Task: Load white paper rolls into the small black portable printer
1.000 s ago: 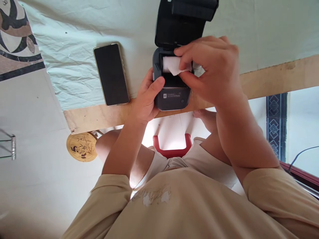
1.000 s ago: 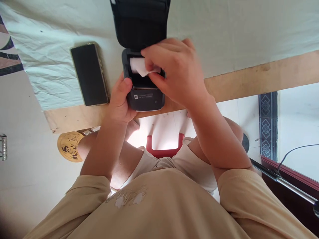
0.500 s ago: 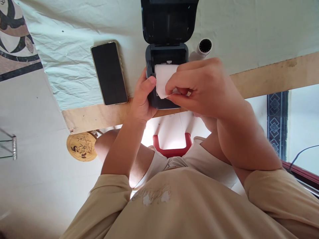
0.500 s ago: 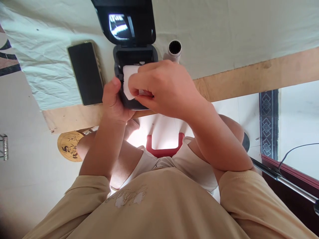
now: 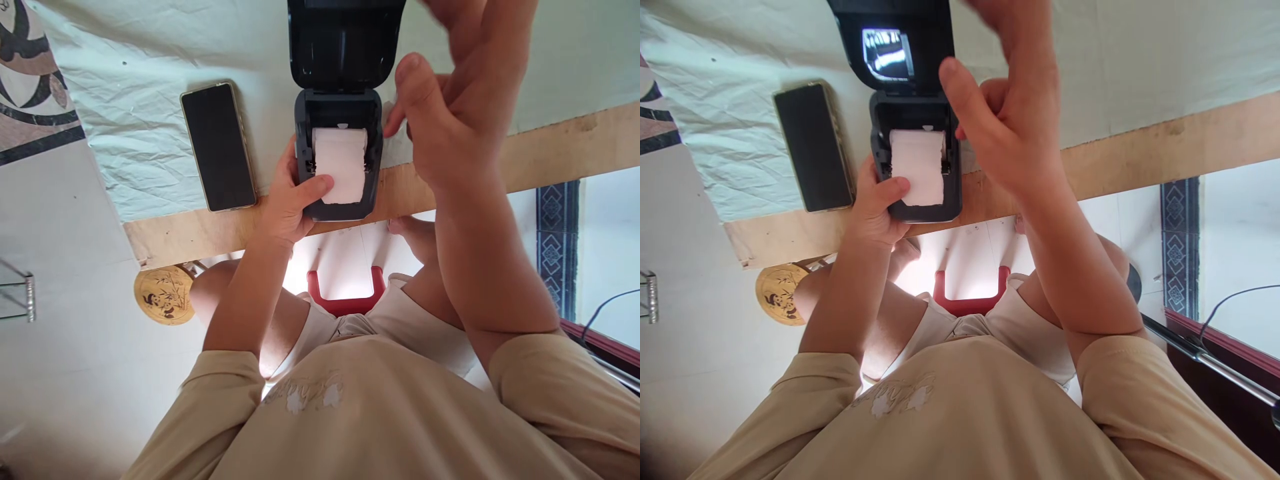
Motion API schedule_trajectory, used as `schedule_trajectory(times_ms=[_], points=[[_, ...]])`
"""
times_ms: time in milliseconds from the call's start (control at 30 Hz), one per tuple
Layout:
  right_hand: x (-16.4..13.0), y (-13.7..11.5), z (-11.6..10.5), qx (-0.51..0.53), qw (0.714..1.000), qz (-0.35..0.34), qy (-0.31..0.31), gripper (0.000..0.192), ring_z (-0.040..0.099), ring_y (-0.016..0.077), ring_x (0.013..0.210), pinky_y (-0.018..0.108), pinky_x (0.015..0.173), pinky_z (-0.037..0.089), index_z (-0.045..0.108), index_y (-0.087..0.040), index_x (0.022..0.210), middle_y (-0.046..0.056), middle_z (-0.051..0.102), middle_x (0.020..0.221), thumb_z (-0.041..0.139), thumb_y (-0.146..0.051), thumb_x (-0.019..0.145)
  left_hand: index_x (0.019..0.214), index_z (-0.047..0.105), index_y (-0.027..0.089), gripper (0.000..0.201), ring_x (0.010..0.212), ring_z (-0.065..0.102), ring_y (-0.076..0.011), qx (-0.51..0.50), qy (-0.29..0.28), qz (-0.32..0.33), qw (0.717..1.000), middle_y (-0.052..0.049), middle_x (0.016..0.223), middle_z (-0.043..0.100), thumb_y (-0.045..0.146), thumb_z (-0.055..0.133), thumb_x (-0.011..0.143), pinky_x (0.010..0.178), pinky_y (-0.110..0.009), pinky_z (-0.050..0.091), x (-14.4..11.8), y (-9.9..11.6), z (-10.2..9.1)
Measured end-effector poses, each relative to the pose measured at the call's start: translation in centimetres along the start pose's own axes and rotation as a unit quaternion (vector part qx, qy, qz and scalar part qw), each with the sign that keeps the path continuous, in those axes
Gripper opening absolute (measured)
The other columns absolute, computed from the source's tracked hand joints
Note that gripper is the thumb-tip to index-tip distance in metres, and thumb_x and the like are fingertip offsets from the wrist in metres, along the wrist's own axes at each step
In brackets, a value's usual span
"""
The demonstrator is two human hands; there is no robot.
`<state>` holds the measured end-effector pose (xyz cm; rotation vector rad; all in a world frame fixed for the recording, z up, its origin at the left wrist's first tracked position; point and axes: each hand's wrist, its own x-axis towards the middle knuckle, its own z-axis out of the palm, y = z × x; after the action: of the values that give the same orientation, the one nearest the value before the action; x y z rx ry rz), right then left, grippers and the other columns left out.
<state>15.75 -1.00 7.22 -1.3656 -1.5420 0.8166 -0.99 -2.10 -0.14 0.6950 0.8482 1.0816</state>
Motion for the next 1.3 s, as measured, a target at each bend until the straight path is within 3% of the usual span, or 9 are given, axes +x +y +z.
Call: schedule_trajectory(times_ms=[100, 167, 333, 500, 567, 667, 833, 1033, 1300], points=[[0.2, 0.7, 0.5, 0.047, 0.996, -0.078, 0.015, 0.028, 0.058, 0.0097, 0.11, 0.016, 0.051, 0.044, 0.049, -0.019, 0.116, 0.002, 0.05, 0.121, 0.046, -0.025, 0.088, 0.093, 0.06, 0.021, 0.029, 0.094, 0.07, -0.0166, 0.001, -0.005, -0.002, 1.0, 0.004, 0.087, 0.066, 0.02, 0.072, 0.067, 0.075, -0.023, 0.058, -0.1, 0.1, 0.0], [0.4, 1.3, 0.7, 0.058, 0.995, -0.08, 0.022, 0.018, 0.06, 0.009, 0.096, 0.018, 0.048, 0.039, 0.055, -0.018, 0.099, 0.001, 0.057, 0.109, 0.052, -0.029, 0.086, 0.093, 0.061, 0.021, 0.027, 0.097, 0.07, -0.0168, 0.002, 0.002, -0.001, 1.0, 0.004, 0.088, 0.066, 0.02, 0.071, 0.068, 0.08, -0.025, 0.058, -0.1, 0.1, 0.0], [0.6, 2.9, 0.3, 0.033, 0.993, -0.087, -0.073, 0.005, 0.049, 0.0042, 0.071, 0.02, 0.053, 0.039, 0.062, -0.02, 0.079, 0.0, 0.058, 0.106, 0.063, -0.02, 0.074, 0.096, 0.062, 0.021, 0.029, 0.11, 0.065, -0.0206, -0.01, 0.028, 0.003, 1.0, 0.003, 0.087, 0.066, 0.021, 0.07, 0.068, 0.095, -0.03, 0.054, 0.0, -0.1, 0.0], [0.5, 3.6, 0.1, -0.014, 0.985, -0.103, -0.135, 0.013, 0.048, 0.0014, 0.068, 0.018, 0.055, 0.043, 0.063, -0.017, 0.087, 0.005, 0.051, 0.12, 0.061, -0.015, 0.074, 0.092, 0.061, 0.024, 0.028, 0.116, 0.062, -0.0217, -0.029, 0.017, 0.015, 0.999, 0.002, 0.084, 0.066, 0.025, 0.073, 0.066, 0.096, -0.031, 0.054, 0.1, 0.0, 0.0], [0.3, 3.2, 0.1, -0.008, 0.982, -0.096, -0.161, 0.015, 0.055, 0.0057, 0.085, 0.018, 0.06, 0.045, 0.061, -0.017, 0.09, 0.006, 0.044, 0.13, 0.059, -0.015, 0.075, 0.087, 0.06, 0.023, 0.026, 0.116, 0.061, -0.0225, -0.044, -0.004, 0.035, 0.998, 0.001, 0.085, 0.066, 0.032, 0.074, 0.066, 0.096, -0.031, 0.054, 0.1, -0.1, -0.2], [-0.1, 2.5, 0.3, 0.036, 0.978, -0.102, -0.179, 0.027, 0.053, 0.012, 0.111, 0.016, 0.06, 0.043, 0.056, -0.02, 0.104, 0.003, 0.043, 0.133, 0.059, -0.022, 0.077, 0.082, 0.059, 0.02, 0.028, 0.118, 0.06, -0.0227, -0.061, 0.005, 0.05, 0.997, -0.001, 0.09, 0.065, 0.045, 0.066, 0.073, 0.094, -0.032, 0.054, 0.1, -0.6, -0.7], [-0.4, 2.5, 0.9, 0.025, 0.976, -0.064, -0.207, 0.056, 0.055, 0.007, 0.087, 0.017, 0.056, 0.042, 0.038, -0.025, 0.13, 0.003, 0.046, 0.132, 0.059, -0.037, 0.08, 0.095, 0.062, 0.019, 0.031, 0.111, 0.063, -0.0221, -0.051, 0.029, 0.023, 0.998, -0.001, 0.093, 0.065, 0.043, 0.067, 0.076, 0.091, -0.033, 0.056, -0.3, -0.6, -0.7], [-0.3, 2.8, 1.0, 0.029, 0.972, -0.083, -0.218, 0.056, 0.054, 0.0101, 0.086, 0.022, 0.063, 0.046, 0.04, -0.025, 0.128, 0.004, 0.045, 0.133, 0.061, -0.041, 0.079, 0.098, 0.062, 0.023, 0.025, 0.113, 0.062, -0.0235, -0.038, -0.023, 0.028, 0.999, -0.001, 0.085, 0.065, 0.036, 0.067, 0.076, 0.096, -0.035, 0.054, -0.6, 0.6, 0.6], [-0.3, 2.8, 1.0, -0.001, 0.971, -0.104, -0.213, 0.053, 0.054, 0.0122, 0.092, 0.024, 0.066, 0.046, 0.04, -0.026, 0.126, 0.004, 0.046, 0.134, 0.058, -0.041, 0.08, 0.1, 0.061, 0.02, 0.032, 0.124, 0.055, -0.0282, -0.015, 0.007, 0.021, 1.0, -0.004, 0.091, 0.065, 0.041, 0.066, 0.075, 0.096, -0.037, 0.053, -0.5, 0.5, 0.6]])
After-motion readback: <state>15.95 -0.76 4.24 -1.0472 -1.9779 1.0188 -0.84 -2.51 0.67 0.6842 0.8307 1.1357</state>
